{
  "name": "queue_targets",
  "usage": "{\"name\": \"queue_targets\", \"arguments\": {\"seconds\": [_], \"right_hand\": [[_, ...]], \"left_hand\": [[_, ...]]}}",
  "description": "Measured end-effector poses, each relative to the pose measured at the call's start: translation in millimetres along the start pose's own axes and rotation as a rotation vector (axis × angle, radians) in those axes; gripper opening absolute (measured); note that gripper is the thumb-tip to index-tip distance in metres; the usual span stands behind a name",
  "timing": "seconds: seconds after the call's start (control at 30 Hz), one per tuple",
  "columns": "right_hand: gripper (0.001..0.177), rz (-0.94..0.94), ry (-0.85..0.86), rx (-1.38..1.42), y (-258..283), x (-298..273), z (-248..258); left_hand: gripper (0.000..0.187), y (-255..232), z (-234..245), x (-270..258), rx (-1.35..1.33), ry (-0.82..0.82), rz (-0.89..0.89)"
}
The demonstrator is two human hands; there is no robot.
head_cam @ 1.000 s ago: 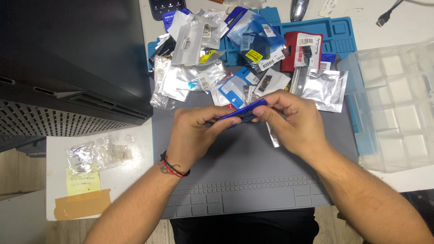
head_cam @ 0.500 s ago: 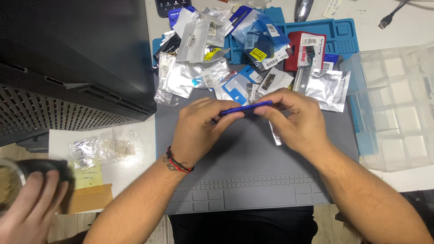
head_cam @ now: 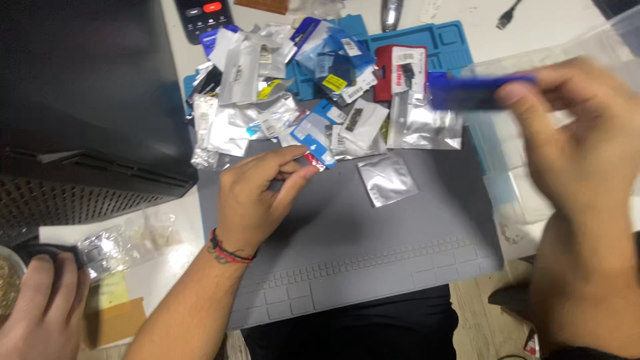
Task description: The person sorts through a pile of small electronic components and packaging on a desk. They open a small plastic bag, remove a component, and place it into a compartmentalized plastic storage box. The person continues to handle various sealed bags and packages, moving them around the workspace.
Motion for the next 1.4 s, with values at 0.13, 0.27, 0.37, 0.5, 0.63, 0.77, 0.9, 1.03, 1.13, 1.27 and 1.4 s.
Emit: {"name": "queue_targets", "arguments": {"seconds": [0.13,0.27,0.37,0.5,0.63,0.77,0.9,1.03,1.13,1.27,1.4], "right_hand": [[0.015,-0.143,0.005,-0.056,-71.5,9.8,22.8],[0.009,-0.217,0.058,-0.213,-96.2,27.5,21.9],[0.019,-0.083,0.104,-0.598,-101.5,43.5,13.1],[0.022,-0.164,0.357,-0.659,-96.3,60.2,-10.1],[0.022,-0.097,0.583,-0.547,-79.0,78.0,-35.5],[0.020,-0.170,0.618,-0.516,-82.2,84.6,-40.3],[0.023,-0.288,0.669,-0.453,-87.2,84.5,-38.3],[0.029,-0.335,0.753,-0.457,-87.7,85.0,-43.0],[0.031,-0.370,0.775,-0.505,-76.5,82.5,-46.7],[0.024,-0.273,0.682,-0.507,-73.2,79.5,-43.5],[0.008,-0.150,0.538,-0.484,-88.9,76.3,-42.9]], "left_hand": [[0.017,-2.3,-1.5,0.4,0.036,0.004,0.003],[0.013,-4.7,-2.8,0.5,0.033,0.020,-0.014],[0.012,-2.9,-4.2,0.0,0.027,0.030,0.004],[0.010,-2.0,-5.5,-0.4,0.045,0.025,-0.008],[0.012,-1.7,-6.2,-1.8,0.062,0.025,-0.015],[0.012,-2.1,-4.9,-1.2,0.060,0.031,-0.022],[0.011,-1.7,-6.4,-2.1,0.066,0.046,-0.038],[0.011,-2.2,-6.5,-0.2,0.035,0.065,-0.028],[0.010,-1.4,-7.6,-1.3,0.066,0.063,-0.037],[0.012,-2.1,-7.8,-2.6,0.069,0.063,-0.065],[0.011,-2.4,-8.3,-2.9,0.077,0.075,-0.069]]}}
Point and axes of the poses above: each hand's wrist, its own x-axis towards the middle knuckle, its own z-axis out of the back of the hand, y = z × x, the point moved 8 cm from there along x, towards the middle knuckle, and after that the axes turned 1 degree about x, right-handed, at the moved point
